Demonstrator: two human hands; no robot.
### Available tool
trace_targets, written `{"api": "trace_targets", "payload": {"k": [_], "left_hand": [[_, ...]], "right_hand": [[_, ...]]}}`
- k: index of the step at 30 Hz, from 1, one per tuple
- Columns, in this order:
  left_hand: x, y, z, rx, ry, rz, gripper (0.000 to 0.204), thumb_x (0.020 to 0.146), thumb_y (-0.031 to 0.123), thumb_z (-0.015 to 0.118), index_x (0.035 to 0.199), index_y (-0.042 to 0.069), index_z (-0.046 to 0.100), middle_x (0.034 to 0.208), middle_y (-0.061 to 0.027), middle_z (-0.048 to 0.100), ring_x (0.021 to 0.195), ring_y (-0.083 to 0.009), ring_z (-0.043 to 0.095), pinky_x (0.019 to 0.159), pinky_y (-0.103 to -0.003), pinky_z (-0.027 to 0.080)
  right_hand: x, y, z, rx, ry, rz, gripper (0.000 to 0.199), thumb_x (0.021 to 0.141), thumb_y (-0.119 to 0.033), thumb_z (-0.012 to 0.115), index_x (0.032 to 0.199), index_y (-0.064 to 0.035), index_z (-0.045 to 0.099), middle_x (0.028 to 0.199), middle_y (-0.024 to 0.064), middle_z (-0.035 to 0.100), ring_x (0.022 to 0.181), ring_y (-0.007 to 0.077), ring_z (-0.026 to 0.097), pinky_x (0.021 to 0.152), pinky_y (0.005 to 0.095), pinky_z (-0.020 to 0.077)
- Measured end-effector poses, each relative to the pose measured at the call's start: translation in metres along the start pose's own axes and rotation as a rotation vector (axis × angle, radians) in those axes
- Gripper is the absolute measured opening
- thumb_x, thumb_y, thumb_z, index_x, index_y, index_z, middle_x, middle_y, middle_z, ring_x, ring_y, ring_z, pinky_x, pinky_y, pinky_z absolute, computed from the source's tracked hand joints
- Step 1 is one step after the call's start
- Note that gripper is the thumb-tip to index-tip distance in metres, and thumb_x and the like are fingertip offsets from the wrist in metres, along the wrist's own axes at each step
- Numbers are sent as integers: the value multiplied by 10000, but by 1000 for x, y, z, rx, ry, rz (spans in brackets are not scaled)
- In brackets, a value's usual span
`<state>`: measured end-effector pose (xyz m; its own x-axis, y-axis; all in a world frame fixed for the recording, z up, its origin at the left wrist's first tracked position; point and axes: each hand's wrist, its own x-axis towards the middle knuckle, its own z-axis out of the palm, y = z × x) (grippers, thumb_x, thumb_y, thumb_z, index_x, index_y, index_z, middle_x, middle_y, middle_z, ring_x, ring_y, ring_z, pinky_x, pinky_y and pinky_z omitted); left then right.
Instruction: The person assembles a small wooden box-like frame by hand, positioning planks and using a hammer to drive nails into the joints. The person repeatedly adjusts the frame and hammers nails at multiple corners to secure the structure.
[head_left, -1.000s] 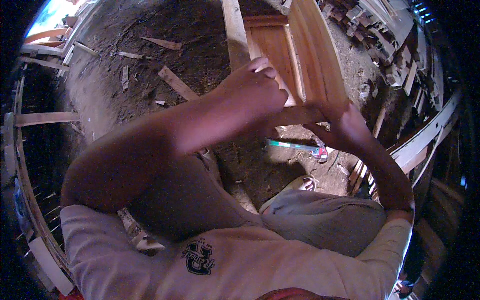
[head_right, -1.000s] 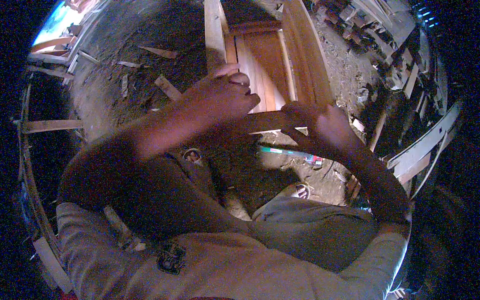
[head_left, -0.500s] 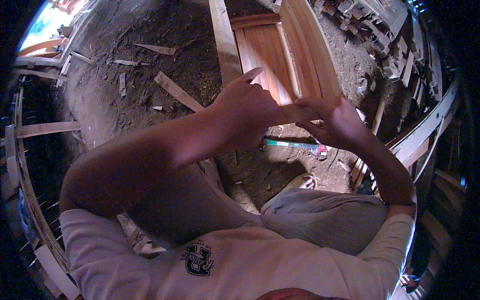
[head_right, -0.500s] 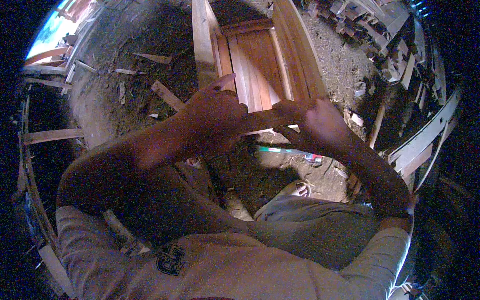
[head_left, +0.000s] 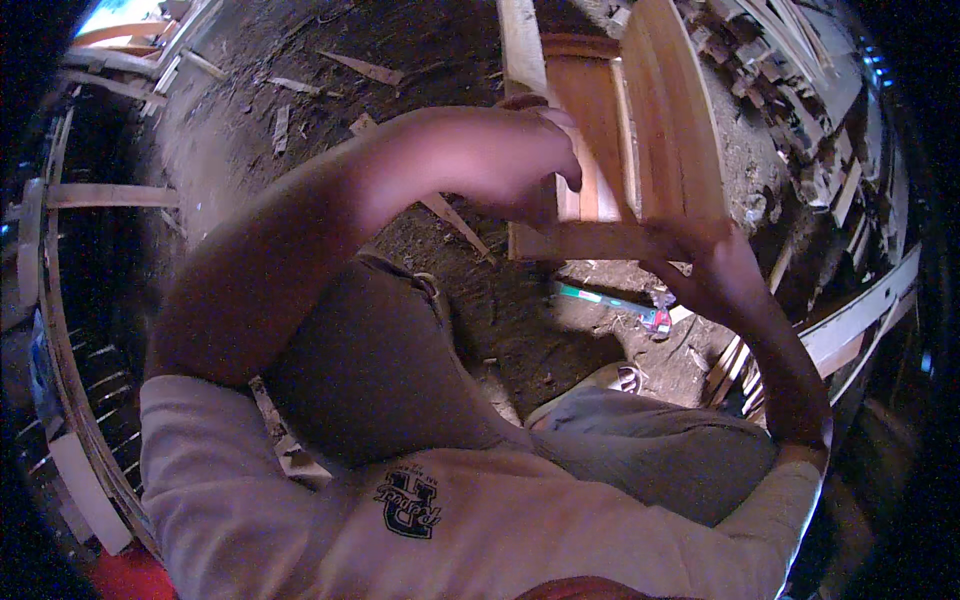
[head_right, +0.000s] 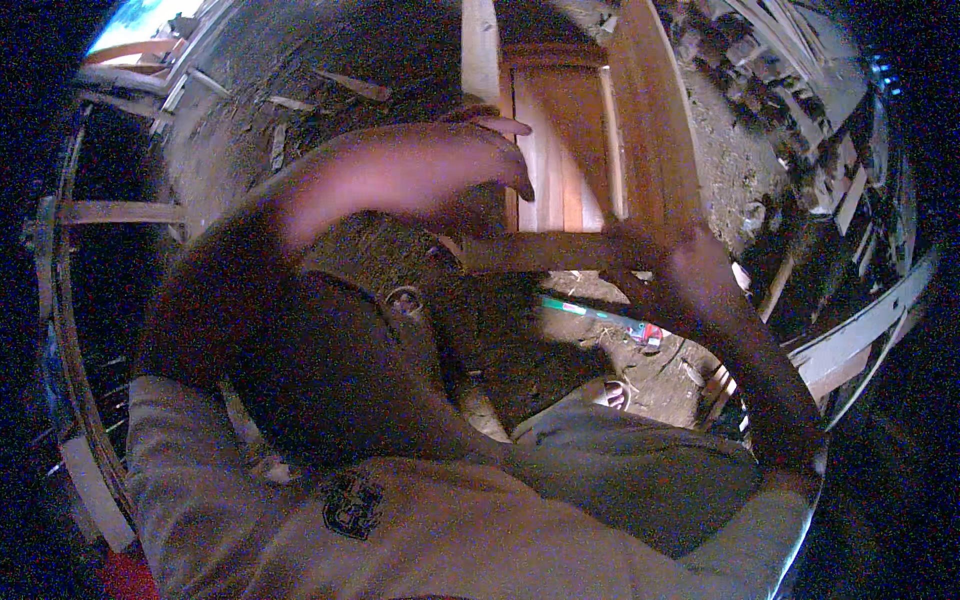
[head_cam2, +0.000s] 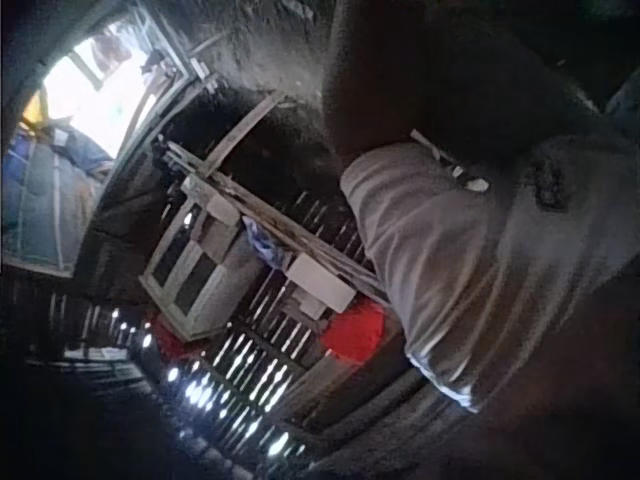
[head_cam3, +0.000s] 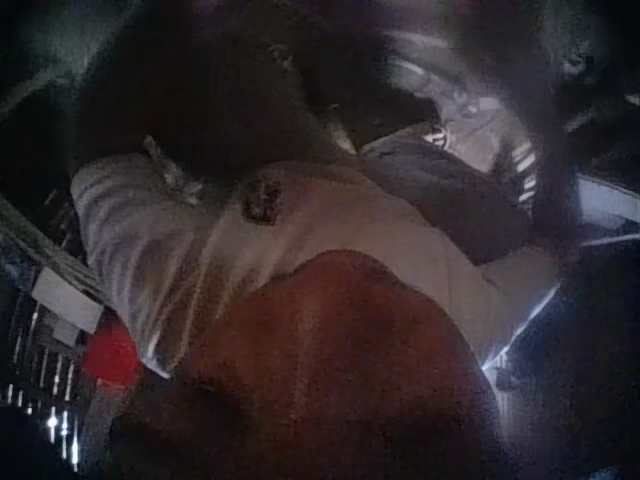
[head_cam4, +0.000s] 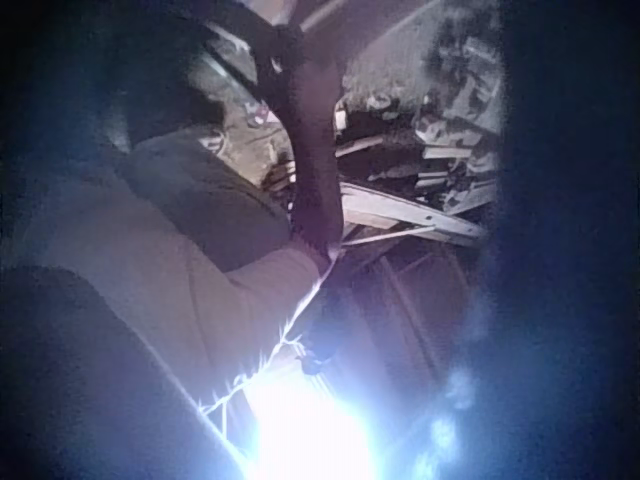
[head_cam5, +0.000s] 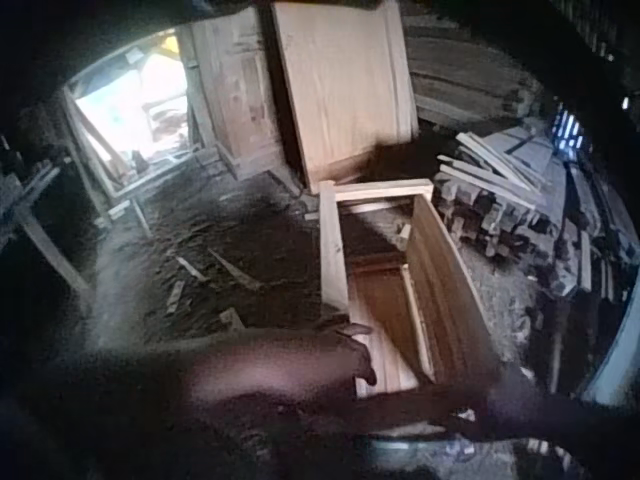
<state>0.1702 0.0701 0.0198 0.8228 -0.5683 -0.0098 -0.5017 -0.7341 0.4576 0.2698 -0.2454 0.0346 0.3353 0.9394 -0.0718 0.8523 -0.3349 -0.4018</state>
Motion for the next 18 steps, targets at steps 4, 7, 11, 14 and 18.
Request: {"api": "trace_targets", "payload": {"k": [4,7,11,14,18], "left_hand": [[6,-9,18,2,-32,46,492,738,319,846,1171,100,767,1087,-116,713,1287,-281,533,1067,-448,441],[16,-2,17,44,-135,-60,456,717,379,846,1094,128,797,1046,-82,724,1245,-256,543,1015,-448,449],[13,-7,25,149,-60,-40,399,724,410,807,1020,142,799,1000,-84,725,1191,-260,570,993,-489,445],[24,-7,25,176,-218,-122,290,729,312,756,939,112,767,1048,-117,710,1105,-297,613,987,-491,455],[31,21,6,195,-350,-227,342,741,456,774,886,150,825,899,-90,742,1024,-256,659,1066,-541,393]], "right_hand": [[7,-6,-4,-2,-55,27,397,816,-196,847,1162,-48,721,958,155,771,865,292,774,767,406,612],[1,-2,-3,-19,-41,19,404,808,-186,853,1159,-39,719,954,152,771,847,286,773,747,403,610],[5,-1,-1,44,-11,-24,421,803,-180,859,1168,-31,712,938,144,771,793,280,761,724,393,604],[4,2,0,29,-4,-29,436,799,-184,864,1177,-32,709,935,147,769,771,277,753,715,387,600],[2,1,0,-40,3,-23,446,794,-191,869,1183,-39,709,944,153,767,788,285,754,718,390,599]]}}
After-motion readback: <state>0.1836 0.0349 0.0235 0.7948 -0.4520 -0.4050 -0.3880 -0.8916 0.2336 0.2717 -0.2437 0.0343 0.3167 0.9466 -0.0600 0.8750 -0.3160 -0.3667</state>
